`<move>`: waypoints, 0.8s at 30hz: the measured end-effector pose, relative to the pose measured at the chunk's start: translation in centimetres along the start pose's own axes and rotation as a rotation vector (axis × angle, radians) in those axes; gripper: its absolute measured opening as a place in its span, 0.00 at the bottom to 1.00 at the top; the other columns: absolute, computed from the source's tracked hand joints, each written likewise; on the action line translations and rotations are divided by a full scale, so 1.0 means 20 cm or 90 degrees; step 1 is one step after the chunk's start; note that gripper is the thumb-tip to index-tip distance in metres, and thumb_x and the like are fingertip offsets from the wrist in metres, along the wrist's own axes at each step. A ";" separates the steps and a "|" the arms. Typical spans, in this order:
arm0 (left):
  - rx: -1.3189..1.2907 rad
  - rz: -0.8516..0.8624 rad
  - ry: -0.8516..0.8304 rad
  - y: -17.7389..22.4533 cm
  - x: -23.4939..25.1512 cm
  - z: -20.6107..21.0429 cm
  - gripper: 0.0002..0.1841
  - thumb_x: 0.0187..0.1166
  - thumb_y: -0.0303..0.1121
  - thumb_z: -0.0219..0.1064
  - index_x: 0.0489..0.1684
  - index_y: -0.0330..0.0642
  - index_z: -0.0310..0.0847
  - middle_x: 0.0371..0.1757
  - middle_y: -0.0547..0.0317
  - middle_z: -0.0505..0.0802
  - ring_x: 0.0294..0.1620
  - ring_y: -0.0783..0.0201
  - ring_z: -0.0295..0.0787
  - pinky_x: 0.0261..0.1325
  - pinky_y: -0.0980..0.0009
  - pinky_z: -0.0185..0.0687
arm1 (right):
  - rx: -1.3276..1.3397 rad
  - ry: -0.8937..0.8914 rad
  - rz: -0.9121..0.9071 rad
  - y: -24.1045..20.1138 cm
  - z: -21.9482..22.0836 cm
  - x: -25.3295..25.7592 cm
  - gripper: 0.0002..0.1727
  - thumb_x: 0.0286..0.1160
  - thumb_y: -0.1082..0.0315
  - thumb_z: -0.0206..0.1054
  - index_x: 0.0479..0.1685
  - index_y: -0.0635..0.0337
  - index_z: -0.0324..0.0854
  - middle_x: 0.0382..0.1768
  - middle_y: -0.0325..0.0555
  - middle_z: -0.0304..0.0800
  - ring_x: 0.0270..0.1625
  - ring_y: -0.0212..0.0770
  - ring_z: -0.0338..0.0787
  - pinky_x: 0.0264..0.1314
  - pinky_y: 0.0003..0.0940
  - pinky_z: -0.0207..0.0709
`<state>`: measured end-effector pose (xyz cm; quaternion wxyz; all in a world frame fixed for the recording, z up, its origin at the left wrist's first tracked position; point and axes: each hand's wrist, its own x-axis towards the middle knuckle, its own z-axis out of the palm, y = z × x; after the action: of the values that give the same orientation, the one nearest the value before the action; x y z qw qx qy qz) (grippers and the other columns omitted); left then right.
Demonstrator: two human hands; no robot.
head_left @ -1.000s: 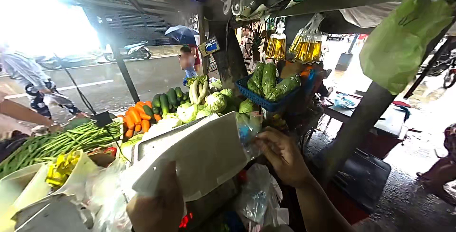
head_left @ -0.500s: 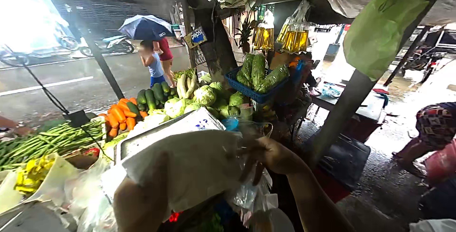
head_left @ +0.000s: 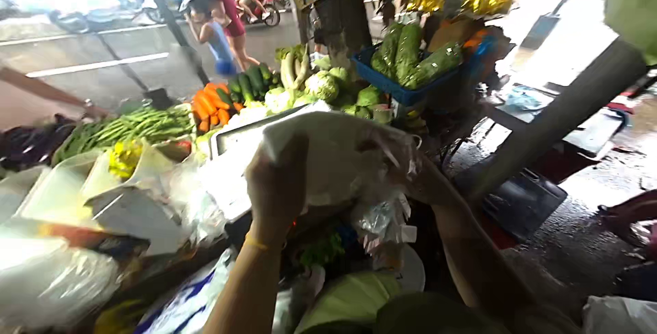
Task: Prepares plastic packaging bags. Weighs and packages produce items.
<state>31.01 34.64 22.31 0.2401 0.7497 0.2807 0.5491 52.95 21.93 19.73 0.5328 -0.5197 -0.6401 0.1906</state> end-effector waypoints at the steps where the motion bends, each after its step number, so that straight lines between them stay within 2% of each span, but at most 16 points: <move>1: 0.001 -0.013 0.001 0.01 0.01 0.01 0.16 0.84 0.41 0.66 0.55 0.35 0.83 0.37 0.63 0.91 0.36 0.81 0.88 0.43 0.76 0.86 | -0.020 -0.012 -0.017 0.01 -0.01 0.00 0.30 0.82 0.59 0.62 0.84 0.56 0.69 0.67 0.38 0.88 0.56 0.26 0.88 0.58 0.26 0.84; 2: -0.002 -0.015 0.000 0.01 0.01 0.01 0.16 0.85 0.41 0.66 0.55 0.35 0.83 0.38 0.62 0.92 0.37 0.80 0.88 0.43 0.76 0.87 | -0.029 -0.019 -0.046 0.01 -0.01 0.00 0.26 0.87 0.60 0.60 0.82 0.55 0.73 0.64 0.37 0.90 0.54 0.25 0.89 0.56 0.24 0.85; 3: -0.014 -0.011 -0.003 0.00 0.01 0.01 0.15 0.86 0.40 0.65 0.55 0.36 0.83 0.37 0.62 0.92 0.36 0.80 0.89 0.43 0.77 0.88 | -0.050 -0.006 -0.078 0.00 0.00 0.00 0.21 0.88 0.63 0.60 0.75 0.56 0.80 0.61 0.37 0.93 0.55 0.25 0.91 0.59 0.25 0.87; 5: -0.054 -0.007 -0.015 -0.01 0.01 0.02 0.13 0.87 0.40 0.64 0.53 0.38 0.82 0.36 0.65 0.91 0.35 0.81 0.88 0.42 0.78 0.87 | -0.145 0.068 -0.156 -0.01 0.03 -0.01 0.13 0.81 0.70 0.65 0.58 0.58 0.90 0.54 0.37 0.95 0.56 0.26 0.92 0.64 0.25 0.86; 7: -0.105 0.002 -0.029 -0.02 0.01 0.02 0.11 0.88 0.38 0.63 0.52 0.40 0.81 0.36 0.68 0.91 0.35 0.82 0.88 0.41 0.80 0.88 | -0.210 0.125 -0.260 0.02 0.05 0.00 0.09 0.75 0.68 0.74 0.50 0.55 0.92 0.54 0.39 0.96 0.61 0.30 0.91 0.70 0.31 0.84; 9: -0.153 -0.004 -0.036 -0.03 0.01 0.03 0.08 0.88 0.36 0.63 0.51 0.42 0.82 0.35 0.69 0.90 0.33 0.81 0.88 0.38 0.80 0.87 | -0.241 0.132 -0.317 0.04 0.06 0.02 0.12 0.70 0.62 0.79 0.50 0.52 0.93 0.58 0.40 0.95 0.66 0.35 0.89 0.74 0.37 0.80; 11: -0.225 -0.030 -0.047 -0.04 0.01 0.05 0.05 0.88 0.35 0.63 0.49 0.46 0.82 0.33 0.70 0.90 0.30 0.79 0.87 0.33 0.80 0.86 | -0.284 0.136 -0.351 0.05 0.07 0.04 0.15 0.68 0.60 0.81 0.52 0.52 0.94 0.60 0.43 0.95 0.66 0.38 0.89 0.74 0.39 0.79; 15: -0.346 -0.160 -0.079 -0.05 -0.01 0.07 0.07 0.90 0.41 0.60 0.48 0.53 0.83 0.30 0.70 0.90 0.25 0.77 0.86 0.27 0.79 0.84 | -0.360 0.144 -0.356 0.08 0.09 0.05 0.15 0.70 0.54 0.79 0.54 0.46 0.95 0.60 0.44 0.94 0.66 0.41 0.88 0.74 0.48 0.74; 16: -0.363 -0.183 -0.072 -0.05 -0.01 0.08 0.08 0.90 0.41 0.60 0.47 0.53 0.84 0.30 0.69 0.90 0.25 0.77 0.87 0.27 0.78 0.85 | -0.364 0.141 -0.354 0.09 0.09 0.06 0.14 0.70 0.54 0.79 0.51 0.46 0.96 0.59 0.44 0.94 0.64 0.41 0.88 0.75 0.50 0.71; 18: -0.389 -0.193 -0.051 -0.06 0.00 0.11 0.09 0.91 0.40 0.59 0.46 0.51 0.84 0.30 0.70 0.91 0.27 0.76 0.88 0.30 0.77 0.87 | -0.380 0.140 -0.346 0.09 0.08 0.06 0.08 0.69 0.57 0.79 0.41 0.47 0.96 0.52 0.43 0.95 0.60 0.42 0.88 0.77 0.53 0.67; 19: -0.397 -0.192 -0.042 -0.06 0.00 0.12 0.09 0.91 0.39 0.59 0.46 0.51 0.84 0.31 0.70 0.91 0.28 0.77 0.89 0.32 0.77 0.88 | -0.402 0.140 -0.342 0.09 0.08 0.07 0.07 0.69 0.58 0.78 0.37 0.49 0.96 0.47 0.44 0.96 0.57 0.43 0.89 0.76 0.53 0.66; 21: -0.391 -0.217 -0.037 -0.06 0.00 0.11 0.09 0.90 0.43 0.60 0.46 0.53 0.85 0.31 0.71 0.92 0.28 0.78 0.89 0.31 0.78 0.87 | -0.484 0.137 -0.314 0.09 0.08 0.07 0.09 0.73 0.59 0.73 0.37 0.52 0.96 0.41 0.46 0.96 0.51 0.47 0.90 0.72 0.53 0.67; 23: -0.378 -0.286 -0.056 -0.04 0.00 0.08 0.12 0.89 0.49 0.60 0.47 0.56 0.85 0.31 0.70 0.91 0.27 0.76 0.88 0.27 0.76 0.86 | -0.517 0.138 -0.275 0.10 0.11 0.06 0.13 0.76 0.56 0.69 0.41 0.52 0.96 0.40 0.49 0.96 0.51 0.51 0.91 0.72 0.58 0.69; 24: -0.396 -0.330 -0.073 -0.02 0.01 0.07 0.13 0.89 0.50 0.60 0.49 0.55 0.86 0.33 0.69 0.91 0.30 0.76 0.88 0.30 0.75 0.87 | -0.501 0.145 -0.257 0.09 0.13 0.06 0.13 0.76 0.54 0.71 0.41 0.51 0.96 0.40 0.48 0.95 0.52 0.51 0.90 0.73 0.60 0.68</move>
<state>32.25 35.03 21.82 0.6009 0.5753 0.2674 0.4863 51.71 24.52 17.90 0.3884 -0.5649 -0.6896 -0.2334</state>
